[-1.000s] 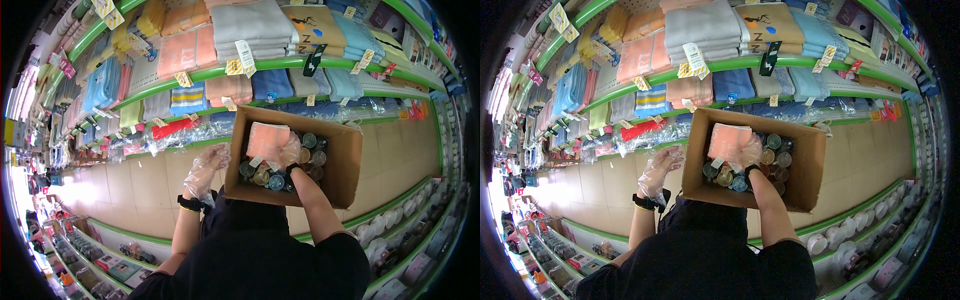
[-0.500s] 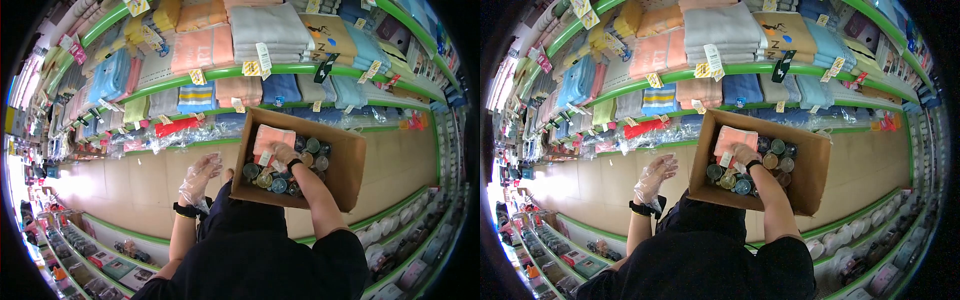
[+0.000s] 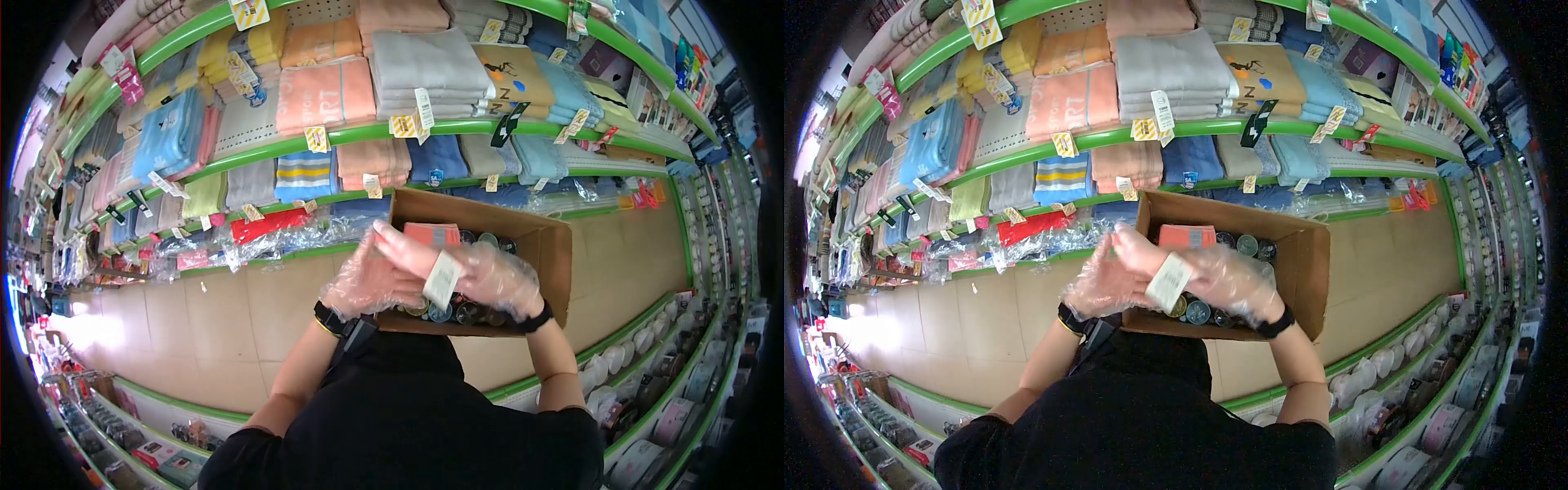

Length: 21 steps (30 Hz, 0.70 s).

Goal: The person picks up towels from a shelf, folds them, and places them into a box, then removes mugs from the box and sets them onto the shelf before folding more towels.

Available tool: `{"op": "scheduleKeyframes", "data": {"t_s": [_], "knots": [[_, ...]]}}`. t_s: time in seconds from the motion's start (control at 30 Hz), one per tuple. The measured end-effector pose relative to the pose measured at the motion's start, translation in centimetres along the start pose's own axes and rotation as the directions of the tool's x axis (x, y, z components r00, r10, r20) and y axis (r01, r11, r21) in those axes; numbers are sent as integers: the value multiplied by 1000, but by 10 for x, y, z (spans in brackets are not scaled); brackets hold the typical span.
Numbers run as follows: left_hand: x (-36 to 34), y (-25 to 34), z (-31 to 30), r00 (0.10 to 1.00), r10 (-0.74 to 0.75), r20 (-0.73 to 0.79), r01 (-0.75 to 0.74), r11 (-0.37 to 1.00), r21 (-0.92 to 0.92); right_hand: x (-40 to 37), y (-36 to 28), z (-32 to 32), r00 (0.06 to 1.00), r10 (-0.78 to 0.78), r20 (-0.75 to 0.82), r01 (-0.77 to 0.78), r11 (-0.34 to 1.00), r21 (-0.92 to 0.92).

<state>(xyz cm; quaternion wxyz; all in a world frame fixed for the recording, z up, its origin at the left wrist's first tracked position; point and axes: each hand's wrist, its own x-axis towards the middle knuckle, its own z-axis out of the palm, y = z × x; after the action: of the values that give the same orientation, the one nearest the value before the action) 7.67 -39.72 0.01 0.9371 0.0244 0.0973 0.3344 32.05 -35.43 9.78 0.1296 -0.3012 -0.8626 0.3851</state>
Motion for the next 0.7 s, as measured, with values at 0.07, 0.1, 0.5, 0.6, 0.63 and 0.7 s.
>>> {"op": "scheduleKeyframes", "data": {"t_s": [0.07, 0.1, 0.5, 0.6, 0.63, 0.7], "knots": [[-6, 3, 28, 946, 269, -180, -258, 963, 82, 1, -17, 20, 995, -94, -42, 85, 980, -180], [-8, 8, 30, 927, 319, -197, -303, 947, 107, 3, -30, 27, 989, -142, -46, 123, 952, -281], [-68, 45, 48, 878, 435, -202, -390, 893, 226, 42, -51, -6, 975, 48, -218, -19, 991, 134], [-80, 45, 48, 876, 430, -217, -390, 898, 206, 55, 0, 23, 890, 165, -425, -176, 984, 15], [-84, 46, 47, 881, 424, -209, -388, 902, 191, 56, -5, 29, 950, 244, -195, -106, 840, 533], [-91, 45, 43, 868, 458, -193, -415, 882, 225, 54, -9, 45, 980, 127, 155, -173, 146, 974]]}}
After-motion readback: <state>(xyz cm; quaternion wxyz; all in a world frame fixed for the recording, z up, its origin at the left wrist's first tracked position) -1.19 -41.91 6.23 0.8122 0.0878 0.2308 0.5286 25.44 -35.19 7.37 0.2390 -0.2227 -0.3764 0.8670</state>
